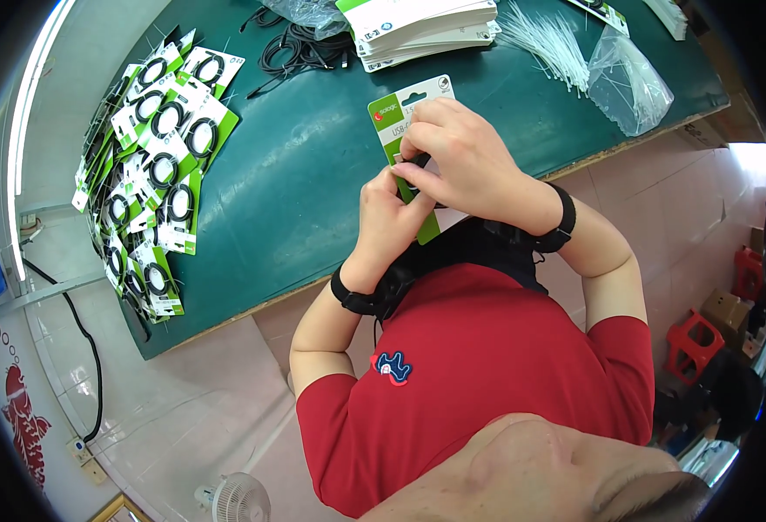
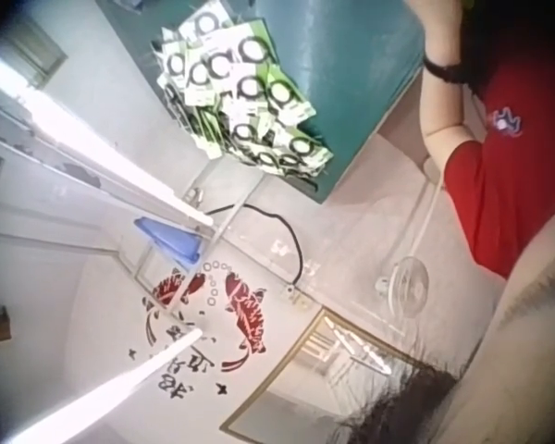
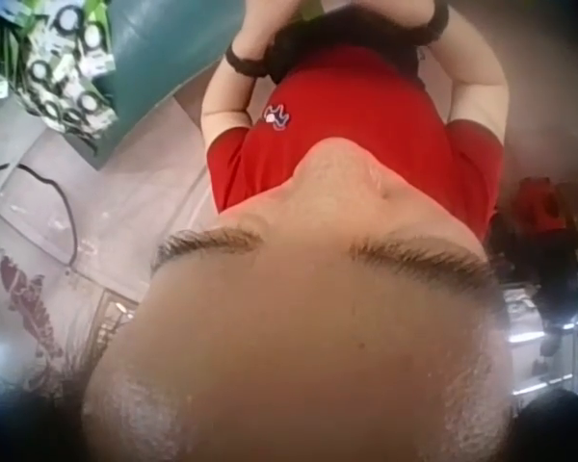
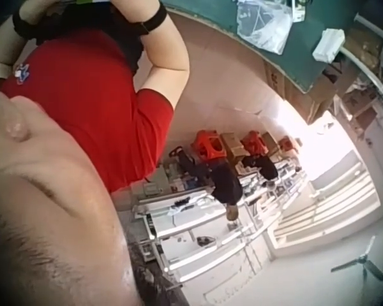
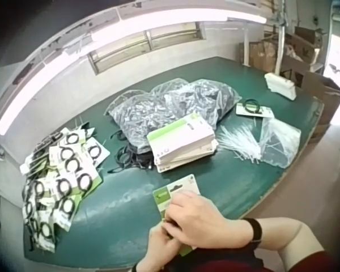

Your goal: The person secures a coiled cable to a cardboard backing using a plastic zip tie, then sets it aside and repeats the process with another cable and backing.

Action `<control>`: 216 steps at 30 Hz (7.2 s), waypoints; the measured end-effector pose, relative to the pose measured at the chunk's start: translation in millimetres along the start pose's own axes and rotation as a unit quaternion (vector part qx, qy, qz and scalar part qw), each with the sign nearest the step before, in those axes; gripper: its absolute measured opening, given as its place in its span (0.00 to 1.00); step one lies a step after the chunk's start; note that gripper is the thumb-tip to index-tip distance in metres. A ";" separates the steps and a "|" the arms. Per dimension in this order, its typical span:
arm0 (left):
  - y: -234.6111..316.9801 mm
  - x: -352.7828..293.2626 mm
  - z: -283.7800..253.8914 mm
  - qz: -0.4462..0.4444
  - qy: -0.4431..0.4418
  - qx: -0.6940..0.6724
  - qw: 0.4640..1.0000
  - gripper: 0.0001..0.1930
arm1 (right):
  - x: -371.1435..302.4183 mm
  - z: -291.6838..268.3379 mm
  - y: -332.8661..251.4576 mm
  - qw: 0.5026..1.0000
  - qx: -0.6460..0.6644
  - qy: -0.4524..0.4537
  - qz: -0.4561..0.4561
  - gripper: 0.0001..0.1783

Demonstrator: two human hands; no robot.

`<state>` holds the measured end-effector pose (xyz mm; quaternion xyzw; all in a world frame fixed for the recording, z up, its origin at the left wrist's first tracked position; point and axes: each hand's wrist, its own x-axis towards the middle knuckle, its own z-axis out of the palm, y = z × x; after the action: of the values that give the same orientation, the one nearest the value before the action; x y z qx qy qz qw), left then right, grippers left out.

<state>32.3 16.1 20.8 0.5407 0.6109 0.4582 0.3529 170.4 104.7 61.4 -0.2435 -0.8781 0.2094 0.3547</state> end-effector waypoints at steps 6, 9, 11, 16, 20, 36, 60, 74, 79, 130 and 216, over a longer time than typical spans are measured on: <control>-6.0 0.3 -3.3 -0.015 -0.020 -0.003 1.000 0.11 | 1.0 2.4 -2.9 1.000 0.020 0.013 -0.001 0.10; -11.3 -0.7 -6.0 -0.041 0.011 -0.138 0.990 0.14 | -4.0 -5.6 9.8 0.996 0.085 0.015 -0.017 0.09; -7.6 0.5 -9.1 -0.054 0.012 -0.166 0.985 0.15 | -14.4 -22.0 12.8 0.991 0.130 -0.007 0.034 0.10; -2.2 4.3 -17.4 -0.077 -0.004 -0.222 0.972 0.14 | -34.6 -27.6 26.3 0.990 0.058 -0.069 -0.111 0.13; -0.1 4.2 -16.7 -0.099 -0.025 -0.288 0.952 0.14 | -39.7 -31.8 31.0 0.984 0.015 -0.066 -0.164 0.15; 1.1 5.4 -12.0 -0.143 -0.057 -0.374 0.914 0.20 | -35.1 -41.5 26.8 0.902 0.319 0.053 0.286 0.19; -10.2 -23.8 -34.3 -0.169 -0.118 -0.348 0.915 0.23 | -44.3 -121.0 196.4 0.877 -0.292 -0.085 0.371 0.08; -13.4 -26.2 -40.3 -0.161 -0.138 -0.347 0.914 0.21 | -55.1 -141.7 177.5 0.902 0.024 -0.002 0.431 0.14; -14.1 -24.6 -40.0 -0.048 -0.165 -0.284 0.943 0.20 | -43.9 -131.2 123.9 0.900 0.220 -0.013 0.377 0.12; -7.3 -32.3 -35.1 0.303 -0.098 -0.026 0.948 0.20 | -24.1 -76.8 60.7 0.972 0.184 0.019 0.142 0.05; 2.9 -9.7 -25.3 -0.238 -0.011 -0.518 0.822 0.18 | -46.7 -3.5 52.8 0.661 0.606 -0.141 0.418 0.09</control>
<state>11.4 2.0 31.3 0.1207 0.3898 0.6029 0.6856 217.1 120.5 10.8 -0.2838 -0.4021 0.8536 0.1707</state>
